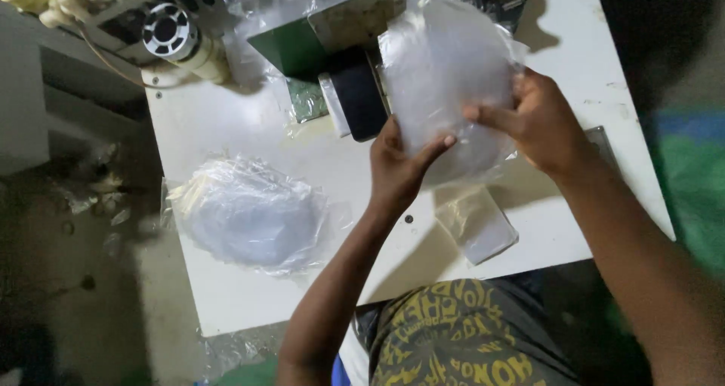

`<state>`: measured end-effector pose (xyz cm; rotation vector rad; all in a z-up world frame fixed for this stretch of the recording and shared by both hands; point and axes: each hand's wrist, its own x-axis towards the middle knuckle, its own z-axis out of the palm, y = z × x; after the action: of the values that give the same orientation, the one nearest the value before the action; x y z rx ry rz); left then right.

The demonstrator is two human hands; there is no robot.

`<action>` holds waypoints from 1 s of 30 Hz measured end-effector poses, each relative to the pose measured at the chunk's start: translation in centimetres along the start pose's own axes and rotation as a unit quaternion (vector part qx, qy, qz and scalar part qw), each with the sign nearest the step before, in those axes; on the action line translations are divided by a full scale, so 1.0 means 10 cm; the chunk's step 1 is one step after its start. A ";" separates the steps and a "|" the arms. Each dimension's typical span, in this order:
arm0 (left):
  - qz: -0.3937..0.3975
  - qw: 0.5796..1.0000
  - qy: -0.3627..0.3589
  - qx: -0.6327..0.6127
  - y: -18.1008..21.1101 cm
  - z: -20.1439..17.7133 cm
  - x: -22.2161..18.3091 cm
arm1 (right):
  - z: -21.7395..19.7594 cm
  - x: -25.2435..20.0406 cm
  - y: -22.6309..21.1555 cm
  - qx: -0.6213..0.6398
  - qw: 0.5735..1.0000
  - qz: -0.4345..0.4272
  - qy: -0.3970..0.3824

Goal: Folding plastic bags and packing them into a larger plastic sleeve

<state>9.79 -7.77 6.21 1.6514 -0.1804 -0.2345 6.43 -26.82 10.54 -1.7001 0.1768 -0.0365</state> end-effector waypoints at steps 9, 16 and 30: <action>0.267 0.901 -0.250 0.235 -0.52 -0.77 -1.46 | 0.23 -1.50 1.20 0.018 0.928 -0.121 -0.353; -0.185 0.949 -0.256 0.001 -0.41 -0.82 -1.93 | 0.29 -1.75 1.19 0.037 0.934 0.110 -0.337; -0.070 0.976 -0.187 -0.090 -0.53 -1.00 -1.94 | 0.64 -1.16 0.98 -0.121 0.705 0.378 -0.587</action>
<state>-6.49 7.31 2.71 1.4279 -0.3185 -0.6528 -5.16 -20.11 0.93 -1.4718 -0.1118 1.7187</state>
